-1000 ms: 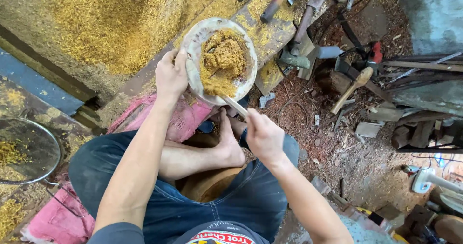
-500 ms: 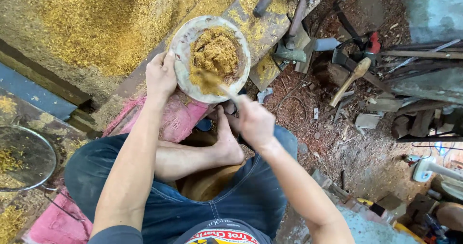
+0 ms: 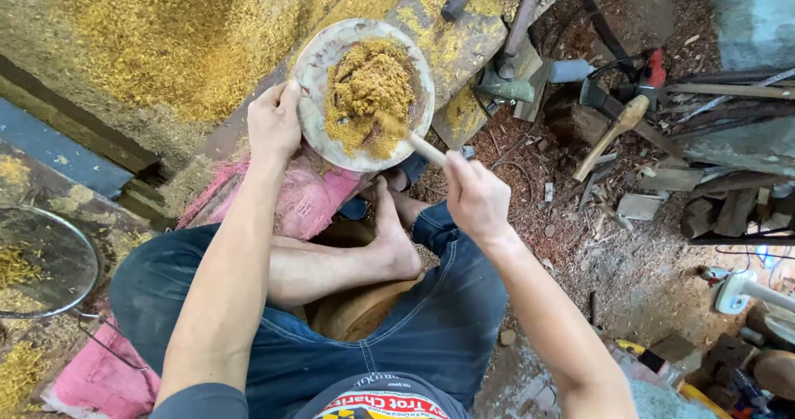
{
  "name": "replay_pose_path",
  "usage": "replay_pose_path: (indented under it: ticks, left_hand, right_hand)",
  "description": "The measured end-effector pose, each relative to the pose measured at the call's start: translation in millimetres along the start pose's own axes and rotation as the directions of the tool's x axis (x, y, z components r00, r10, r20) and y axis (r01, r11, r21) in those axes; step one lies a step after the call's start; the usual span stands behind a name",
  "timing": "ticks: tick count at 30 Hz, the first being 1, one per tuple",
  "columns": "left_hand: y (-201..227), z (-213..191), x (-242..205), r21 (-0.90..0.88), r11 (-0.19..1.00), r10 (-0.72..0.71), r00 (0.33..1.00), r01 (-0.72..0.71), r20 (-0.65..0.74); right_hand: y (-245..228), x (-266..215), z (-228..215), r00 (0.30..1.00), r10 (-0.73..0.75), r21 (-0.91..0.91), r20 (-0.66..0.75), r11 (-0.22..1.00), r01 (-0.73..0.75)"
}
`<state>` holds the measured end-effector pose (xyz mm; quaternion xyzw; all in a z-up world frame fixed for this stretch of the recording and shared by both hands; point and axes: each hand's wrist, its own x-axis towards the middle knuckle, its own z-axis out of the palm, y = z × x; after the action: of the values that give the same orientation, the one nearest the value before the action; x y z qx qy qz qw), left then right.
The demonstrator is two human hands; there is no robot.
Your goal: Sift sawdust or similar material through a screen and mix it in a bowl using a stick.
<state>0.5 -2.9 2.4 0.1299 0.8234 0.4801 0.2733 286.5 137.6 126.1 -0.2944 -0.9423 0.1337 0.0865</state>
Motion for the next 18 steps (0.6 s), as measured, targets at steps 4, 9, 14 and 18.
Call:
replay_pose_path:
  ticks: [4, 9, 14, 18]
  left_hand:
    - [-3, 2, 2, 0.005, 1.000, 0.002, 1.000, -0.002, 0.001]
    - [10, -2, -4, -0.047, 0.997, -0.068, 0.997, 0.069, 0.031]
    - [13, -11, 4, -0.008, 0.992, -0.123, 0.992, 0.123, 0.001]
    - [69, -51, -8, -0.160, 0.916, -0.370, 0.929, 0.369, 0.026]
  right_hand:
    - [6, -9, -6, 0.989, -0.125, 0.029, 0.081, 0.992, 0.123]
    - [29, 9, 8, 0.995, -0.098, 0.011, 0.009, 0.995, 0.098]
    - [-5, 1, 14, 0.976, -0.001, 0.037, 0.217, 0.999, -0.007]
    - [-4, 17, 24, 0.997, -0.073, 0.035, -0.004, 0.997, 0.073]
